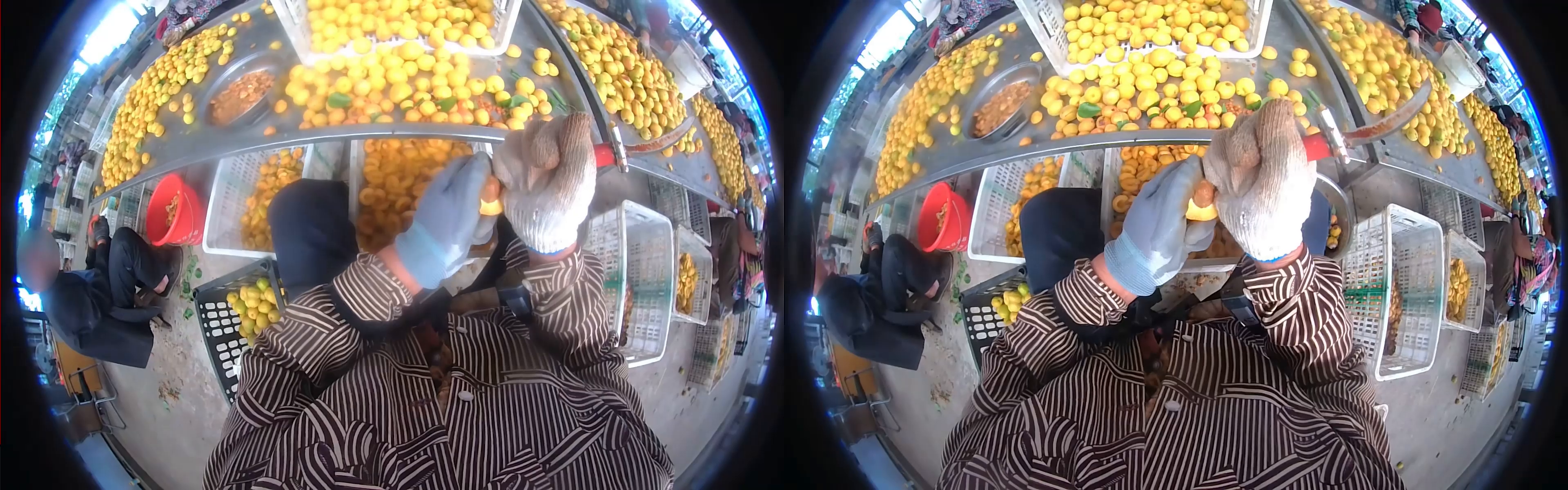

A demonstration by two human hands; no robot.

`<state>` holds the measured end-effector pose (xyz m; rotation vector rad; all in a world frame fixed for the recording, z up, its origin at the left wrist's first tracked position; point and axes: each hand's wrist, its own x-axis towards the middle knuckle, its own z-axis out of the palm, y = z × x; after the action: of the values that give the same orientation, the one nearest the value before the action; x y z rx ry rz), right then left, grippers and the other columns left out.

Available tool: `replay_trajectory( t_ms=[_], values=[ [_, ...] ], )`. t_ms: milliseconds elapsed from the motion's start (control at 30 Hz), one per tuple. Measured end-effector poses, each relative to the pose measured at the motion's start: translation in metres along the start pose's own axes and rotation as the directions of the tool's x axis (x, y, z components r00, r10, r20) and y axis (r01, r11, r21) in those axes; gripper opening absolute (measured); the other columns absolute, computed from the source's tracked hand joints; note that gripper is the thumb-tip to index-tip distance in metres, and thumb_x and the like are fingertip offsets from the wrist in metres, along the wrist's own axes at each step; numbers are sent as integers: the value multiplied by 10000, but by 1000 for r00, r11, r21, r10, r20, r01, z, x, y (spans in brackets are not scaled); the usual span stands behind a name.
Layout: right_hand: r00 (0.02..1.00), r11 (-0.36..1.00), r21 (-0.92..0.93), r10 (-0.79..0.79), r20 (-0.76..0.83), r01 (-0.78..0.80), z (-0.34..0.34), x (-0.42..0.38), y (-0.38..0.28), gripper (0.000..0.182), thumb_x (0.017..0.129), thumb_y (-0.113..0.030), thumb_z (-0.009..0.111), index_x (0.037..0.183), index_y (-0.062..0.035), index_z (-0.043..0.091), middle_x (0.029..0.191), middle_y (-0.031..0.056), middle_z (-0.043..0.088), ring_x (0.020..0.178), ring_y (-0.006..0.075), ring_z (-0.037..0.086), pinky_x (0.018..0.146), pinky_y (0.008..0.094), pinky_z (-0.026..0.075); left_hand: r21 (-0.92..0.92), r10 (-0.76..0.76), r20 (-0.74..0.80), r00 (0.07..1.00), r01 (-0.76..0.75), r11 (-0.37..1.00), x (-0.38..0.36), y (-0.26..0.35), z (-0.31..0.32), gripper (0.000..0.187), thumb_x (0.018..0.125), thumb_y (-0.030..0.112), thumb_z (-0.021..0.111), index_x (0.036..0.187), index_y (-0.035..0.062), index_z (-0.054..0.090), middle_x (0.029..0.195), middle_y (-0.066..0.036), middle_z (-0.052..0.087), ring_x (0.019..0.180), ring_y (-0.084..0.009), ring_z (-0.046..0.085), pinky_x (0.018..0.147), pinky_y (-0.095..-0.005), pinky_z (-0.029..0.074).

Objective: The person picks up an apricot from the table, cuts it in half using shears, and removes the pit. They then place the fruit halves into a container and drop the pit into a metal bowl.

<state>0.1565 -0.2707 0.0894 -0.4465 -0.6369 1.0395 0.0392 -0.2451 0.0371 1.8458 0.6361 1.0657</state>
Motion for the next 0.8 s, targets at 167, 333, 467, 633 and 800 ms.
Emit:
replay_trajectory(
  t_ms=[167, 333, 467, 633, 800],
  values=[
    [1000, 999, -44, 10, 22, -9, -5, -3, -1, 438, 1031, -350, 437, 653, -139, 370, 558, -16, 296, 453, 133, 288, 440, 292, 251, -711, -568, 335, 752, 597, 371, 6, 23, 0, 285, 1036, 315, 341, 893, 100, 461, 669, 8, 386, 449, -60, 279, 414, -215, 250],
    [998, 999, 41, -3, 57, 0, -3, -5, 5, 404, 1034, -293, 429, 665, -131, 396, 546, -17, 308, 450, 127, 285, 439, 289, 254, -684, -560, 540, 628, 715, 143, 9, 14, -6, 227, 1018, 280, 388, 897, 105, 470, 691, -7, 413, 461, -70, 331, 415, -212, 277],
    [996, 989, -148, 23, 88, -10, -2, 3, 1, 376, 1030, -254, 446, 685, -105, 429, 566, -5, 406, 461, 112, 330, 436, 277, 272, -709, -528, 522, 670, 685, 169, 8, 4, -9, 239, 1013, 300, 412, 891, 104, 473, 743, -21, 480, 457, -70, 329, 414, -212, 299],
    [999, 543, -840, 33, -6, -23, 14, 15, -33, 203, 907, -174, 651, 1041, -22, 660, 695, 17, 648, 540, 56, 535, 488, 212, 401, -499, -322, 347, 881, 465, 731, 22, 3, -40, 270, 1028, 327, 405, 1018, 78, 511, 927, -97, 581, 626, -122, 494, 531, -242, 426],
    [985, 289, -957, 161, 59, 10, 11, 1, -16, 336, 829, -205, 731, 1117, -44, 664, 764, 72, 679, 658, 138, 664, 608, 266, 518, 438, 367, 72, 928, -360, 824, 36, -1, -41, 249, 1014, 275, 453, 1070, 52, 547, 957, -94, 583, 763, -188, 564, 705, -330, 500]
  ],
)
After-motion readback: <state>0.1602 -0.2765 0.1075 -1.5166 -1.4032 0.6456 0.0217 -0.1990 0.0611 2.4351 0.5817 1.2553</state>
